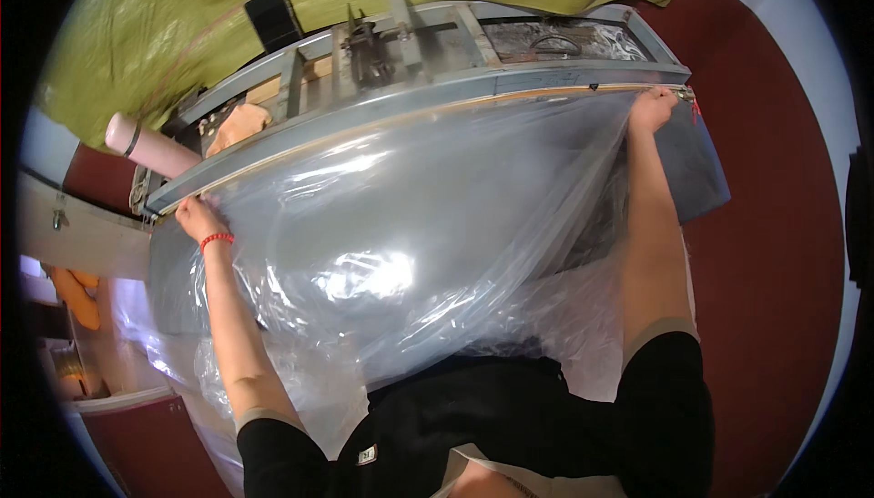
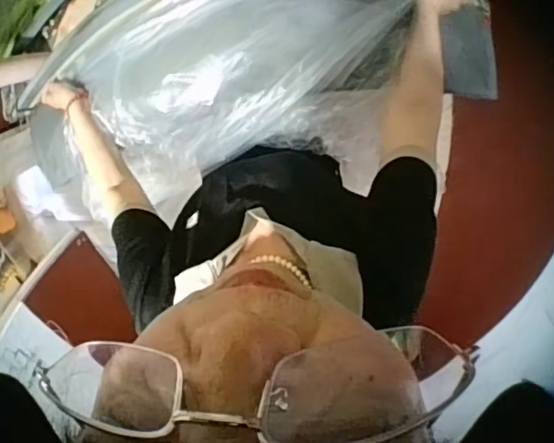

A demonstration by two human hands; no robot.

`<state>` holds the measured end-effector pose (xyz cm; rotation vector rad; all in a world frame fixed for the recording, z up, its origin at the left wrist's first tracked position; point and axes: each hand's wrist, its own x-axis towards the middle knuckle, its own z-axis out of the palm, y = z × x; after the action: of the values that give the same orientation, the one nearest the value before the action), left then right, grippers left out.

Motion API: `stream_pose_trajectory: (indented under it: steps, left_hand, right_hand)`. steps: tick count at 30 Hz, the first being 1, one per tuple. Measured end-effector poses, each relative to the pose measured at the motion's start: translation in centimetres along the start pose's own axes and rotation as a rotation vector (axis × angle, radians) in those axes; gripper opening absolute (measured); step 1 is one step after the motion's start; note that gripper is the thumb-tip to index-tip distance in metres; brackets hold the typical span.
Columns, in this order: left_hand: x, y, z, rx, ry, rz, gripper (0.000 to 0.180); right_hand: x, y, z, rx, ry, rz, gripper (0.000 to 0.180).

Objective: Positioning and sealing large plastic bags using an industrial heat sealer.

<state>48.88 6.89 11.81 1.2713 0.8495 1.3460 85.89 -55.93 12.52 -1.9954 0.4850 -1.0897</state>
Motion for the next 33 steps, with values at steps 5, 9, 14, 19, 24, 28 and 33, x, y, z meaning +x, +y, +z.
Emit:
stream_pose_trajectory:
  steps: [5, 9, 14, 19, 24, 28, 33]
  left_hand:
    - [-2.3, 2.6, -2.5, 0.031, -0.557, -0.029, 0.009]
    - [-5.7, 9.1, -6.0, 0.159, -0.521, 0.160, 0.006]
    - [-6.6, 12.2, -9.3, -0.048, -0.382, 0.305, 0.006]
    - [-8.4, 10.3, -12.6, 0.792, -0.290, 0.623, 0.023]
    - [-11.4, 6.0, -13.9, 0.981, -0.654, 0.664, 0.047]
    - [-14.0, 7.1, -10.4, 0.991, -0.794, 0.776, 0.046]
    - [-15.6, 7.7, -5.0, 0.787, -0.732, 0.747, 0.029]
  right_hand:
    - [-2.6, -5.4, -2.5, 0.034, -0.064, -0.046, 0.027]
    - [-12.7, -15.8, -5.9, 0.483, -0.525, -0.704, 0.028]
    - [-23.0, -20.8, -9.1, 0.451, -0.999, -0.970, 0.014]
    - [-22.4, -15.5, -8.0, 0.639, -1.346, -0.508, 0.012]
    - [-10.0, -4.3, -9.2, 0.249, -0.892, -0.466, 0.019]
    - [-1.5, 4.7, -11.3, 0.020, -0.750, -0.493, 0.023]
    - [0.2, 6.5, -12.6, 0.008, -0.651, -0.483, 0.025]
